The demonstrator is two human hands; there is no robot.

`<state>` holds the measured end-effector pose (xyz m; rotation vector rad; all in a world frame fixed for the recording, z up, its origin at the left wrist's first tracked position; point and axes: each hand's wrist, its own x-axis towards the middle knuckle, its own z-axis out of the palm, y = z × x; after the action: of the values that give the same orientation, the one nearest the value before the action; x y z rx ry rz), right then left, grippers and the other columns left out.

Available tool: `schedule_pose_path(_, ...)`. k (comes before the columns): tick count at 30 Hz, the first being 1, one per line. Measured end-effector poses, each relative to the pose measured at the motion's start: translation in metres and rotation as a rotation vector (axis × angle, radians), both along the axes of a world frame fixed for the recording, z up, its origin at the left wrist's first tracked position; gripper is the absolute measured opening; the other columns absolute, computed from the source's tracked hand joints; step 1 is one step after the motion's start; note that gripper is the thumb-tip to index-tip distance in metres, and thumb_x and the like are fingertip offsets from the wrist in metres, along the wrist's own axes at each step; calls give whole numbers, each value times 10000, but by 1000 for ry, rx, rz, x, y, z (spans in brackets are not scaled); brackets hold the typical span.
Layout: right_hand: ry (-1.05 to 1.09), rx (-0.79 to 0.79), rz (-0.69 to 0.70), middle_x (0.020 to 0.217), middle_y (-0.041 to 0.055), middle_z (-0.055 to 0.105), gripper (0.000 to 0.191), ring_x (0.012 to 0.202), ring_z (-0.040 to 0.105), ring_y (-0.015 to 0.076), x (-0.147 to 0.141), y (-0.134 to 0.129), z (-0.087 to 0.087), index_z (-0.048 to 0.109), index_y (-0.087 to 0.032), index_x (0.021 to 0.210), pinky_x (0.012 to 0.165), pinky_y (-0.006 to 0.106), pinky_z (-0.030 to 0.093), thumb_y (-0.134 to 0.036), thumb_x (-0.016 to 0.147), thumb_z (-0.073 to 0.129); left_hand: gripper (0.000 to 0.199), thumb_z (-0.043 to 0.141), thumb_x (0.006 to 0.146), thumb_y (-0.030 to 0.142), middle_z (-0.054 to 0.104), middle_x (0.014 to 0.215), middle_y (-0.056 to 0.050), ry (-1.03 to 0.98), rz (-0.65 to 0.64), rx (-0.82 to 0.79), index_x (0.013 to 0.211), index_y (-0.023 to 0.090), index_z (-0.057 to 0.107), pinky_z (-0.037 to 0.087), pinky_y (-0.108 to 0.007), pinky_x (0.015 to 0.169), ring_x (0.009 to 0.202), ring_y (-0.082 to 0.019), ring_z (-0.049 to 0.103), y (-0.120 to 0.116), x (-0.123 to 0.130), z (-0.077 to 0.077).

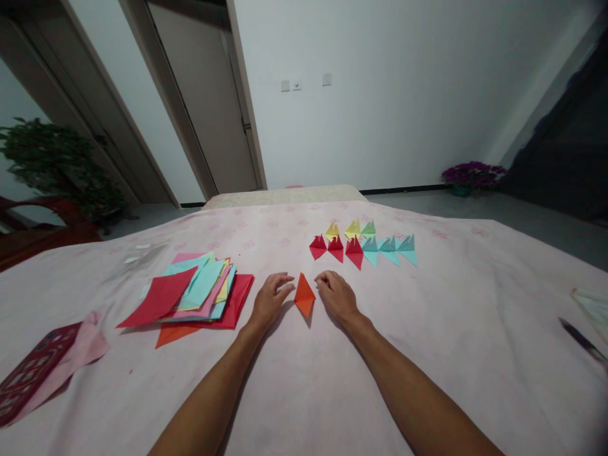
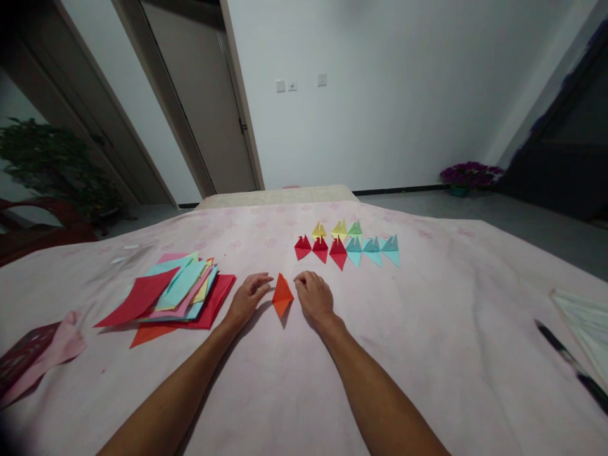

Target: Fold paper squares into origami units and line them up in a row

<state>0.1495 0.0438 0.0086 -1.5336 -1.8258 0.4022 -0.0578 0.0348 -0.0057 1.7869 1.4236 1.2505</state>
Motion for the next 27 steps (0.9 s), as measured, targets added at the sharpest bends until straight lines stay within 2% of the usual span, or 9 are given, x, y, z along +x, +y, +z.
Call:
schedule_pose_path(3, 69, 4, 36, 896, 1, 659, 102, 820, 578, 167, 0, -1, 0, 618, -237, 827, 744, 274, 418, -225, 854, 520, 238, 733, 779, 267, 604, 1220, -71, 103, -45, 79, 1013, 248, 694, 469, -427, 998, 1160, -243, 582, -4, 4, 3)
schedule_pose_path(7, 167, 39, 100, 914, -2, 636, 95, 745, 557, 152, -2, -2, 0, 630, -229, 864, 719, 279, 440, -234, 771, 615, 371, 803, 700, 246, 566, 1252, -67, 197, -42, 172, 1041, 244, 657, 475, -432, 986, 1178, -250, 564, -8, 5, 6)
schedule_pose_path(14, 113, 92, 164, 856, -15, 607, 137, 746, 535, 146, -4, -6, 0, 611, -227, 807, 704, 270, 432, -206, 699, 693, 216, 786, 734, 239, 596, 1200, -51, 293, -102, 159, 919, 235, 673, 475, -396, 953, 1131, -233, 584, -10, 5, 5)
schedule_pose_path(21, 104, 101, 147, 867, -21, 604, 271, 762, 538, 146, -5, -9, 1, 574, -217, 896, 703, 265, 415, -177, 668, 716, 106, 743, 761, 190, 627, 1114, -44, 353, -81, 197, 817, 225, 660, 472, -381, 924, 1076, -223, 599, -15, 9, 10)
schedule_pose_path(25, -62, 106, 207, 790, -16, 584, 173, 777, 518, 158, -6, -9, 2, 570, -210, 742, 694, 266, 377, -218, 704, 739, 105, 721, 787, 214, 655, 1052, -46, 396, -70, 231, 853, 224, 641, 472, -381, 904, 1025, -227, 614, -17, 10, 11)
schedule_pose_path(27, -147, 103, 215, 783, -11, 582, 188, 776, 509, 160, -6, -9, 3, 580, -206, 716, 682, 269, 356, -267, 722, 758, 207, 728, 790, 255, 666, 1066, -51, 402, -60, 233, 972, 229, 632, 475, -390, 906, 1016, -232, 620, -16, 9, 10)
